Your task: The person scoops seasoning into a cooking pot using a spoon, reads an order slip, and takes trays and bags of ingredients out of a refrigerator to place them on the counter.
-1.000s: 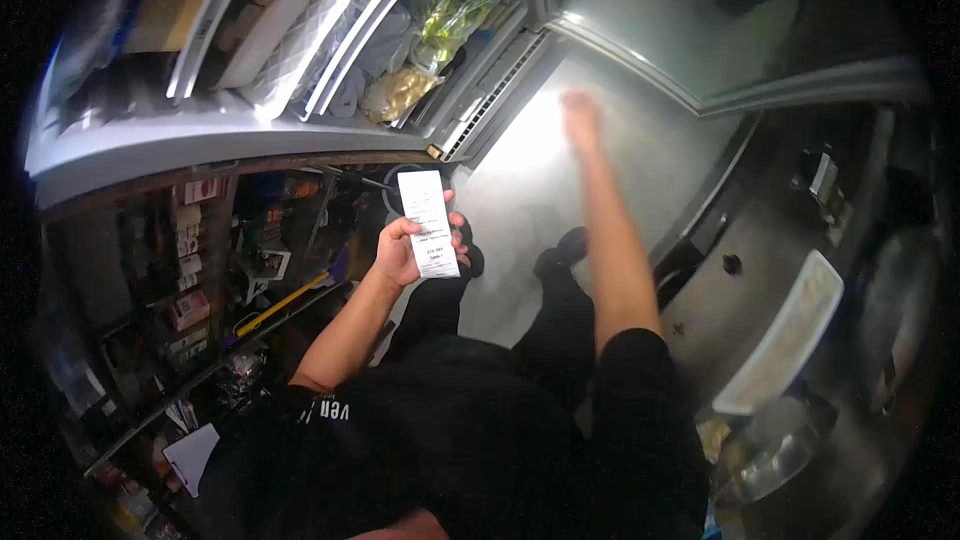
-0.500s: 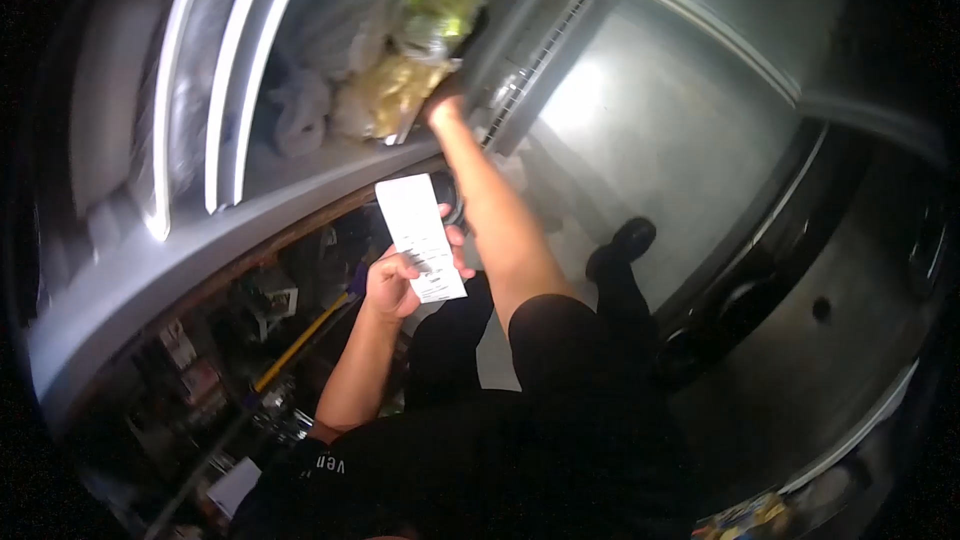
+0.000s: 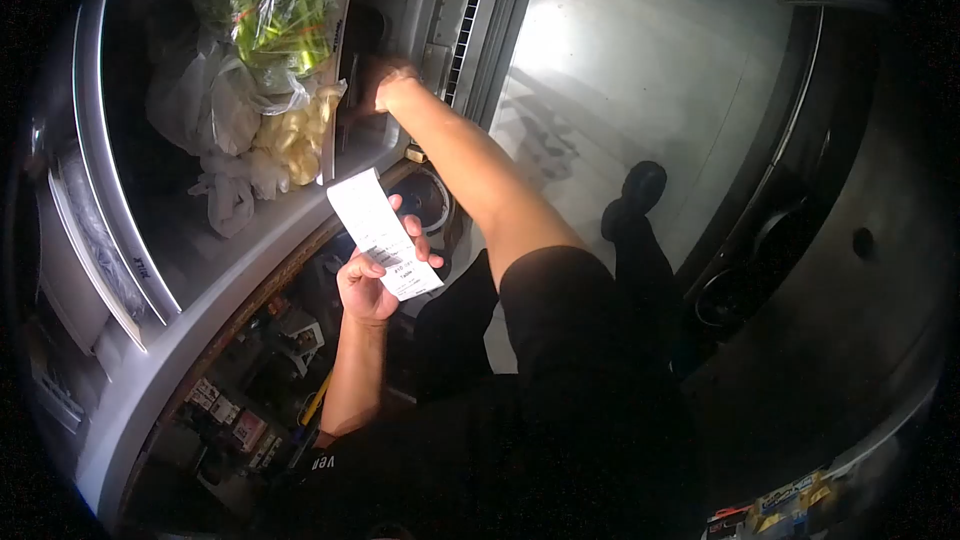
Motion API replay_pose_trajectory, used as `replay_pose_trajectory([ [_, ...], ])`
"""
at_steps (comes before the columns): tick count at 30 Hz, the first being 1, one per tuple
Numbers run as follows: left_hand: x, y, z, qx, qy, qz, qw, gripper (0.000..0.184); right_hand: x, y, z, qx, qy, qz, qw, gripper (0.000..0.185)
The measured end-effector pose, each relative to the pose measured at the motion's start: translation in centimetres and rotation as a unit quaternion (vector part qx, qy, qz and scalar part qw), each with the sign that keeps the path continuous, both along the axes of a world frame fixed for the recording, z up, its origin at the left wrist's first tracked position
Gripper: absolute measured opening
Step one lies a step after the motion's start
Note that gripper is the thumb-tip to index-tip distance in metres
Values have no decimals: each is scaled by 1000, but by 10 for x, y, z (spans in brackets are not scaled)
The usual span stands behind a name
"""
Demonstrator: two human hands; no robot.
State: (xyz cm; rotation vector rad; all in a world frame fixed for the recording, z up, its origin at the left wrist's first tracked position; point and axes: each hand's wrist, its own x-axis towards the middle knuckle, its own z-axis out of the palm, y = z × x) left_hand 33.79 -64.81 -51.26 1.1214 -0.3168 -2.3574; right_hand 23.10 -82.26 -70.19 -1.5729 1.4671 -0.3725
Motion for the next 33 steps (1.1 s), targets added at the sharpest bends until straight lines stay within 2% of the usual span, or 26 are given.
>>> replay_pose_trajectory([
  [1, -3, 0, 0, 1, 3, 0, 1000, 84, 1, 9, -5, 1, -5, 1, 1000, 66],
  [4, -6, -1, -2, 14, -5, 2, 1000, 84, 2, 39, -19, -123, 23, -56, 991, 66],
  [7, -6, -1, -9, 16, -12, -6, 1000, 84, -19, 68, 3, -103, 20, -51, 993, 65],
  [9, -8, 0, -16, 15, -16, -5, 1000, 84, -20, 75, 1, 39, -119, -159, 979, 56],
  [11, -11, 3, -20, 24, -24, -4, 999, 83, -8, 77, -4, 48, -158, -269, 949, 50],
  [14, -16, 3, -18, 27, -27, -2, 999, 81, 8, 80, 0, 8, -126, -335, 934, 51],
  [16, -15, 2, -15, 24, -27, 2, 999, 81, 6, 74, 15, 157, -260, -381, 873, 56],
  [17, -12, 1, -13, 23, -25, 9, 999, 80, 6, 75, 31, 160, -273, -388, 866, 65],
  [20, -6, 0, -7, 16, -27, 12, 999, 79, 43, 84, 51, 112, -260, -454, 845, 68],
  [22, -2, 1, -5, 11, -22, 17, 1000, 79, 68, 88, 42, 122, -282, -483, 820, 72],
  [25, 0, 1, -3, 17, -24, 13, 999, 79, 84, 83, 11, 108, -304, -442, 837, 69],
  [26, 1, 1, -2, 18, -23, 13, 999, 79, 83, 83, 13, 89, -264, -430, 859, 47],
  [27, 2, 1, -2, 20, -24, 10, 999, 80, 76, 81, 8, 88, -262, -429, 860, 47],
  [28, 3, 0, -1, 19, -25, 7, 999, 80, 62, 76, -1, 121, -227, -277, 926, 36],
  [29, 5, 2, -1, 21, -26, 17, 999, 81, 49, 72, -8, 151, -183, -117, 965, 26],
  [31, 7, 3, 3, 30, -26, 13, 999, 79, -3, 46, 28, 96, -111, -334, 931, 17],
  [33, 15, 7, -1, 45, -21, 18, 999, 80, -34, 5, 13, -31, -41, -327, 944, 24],
])
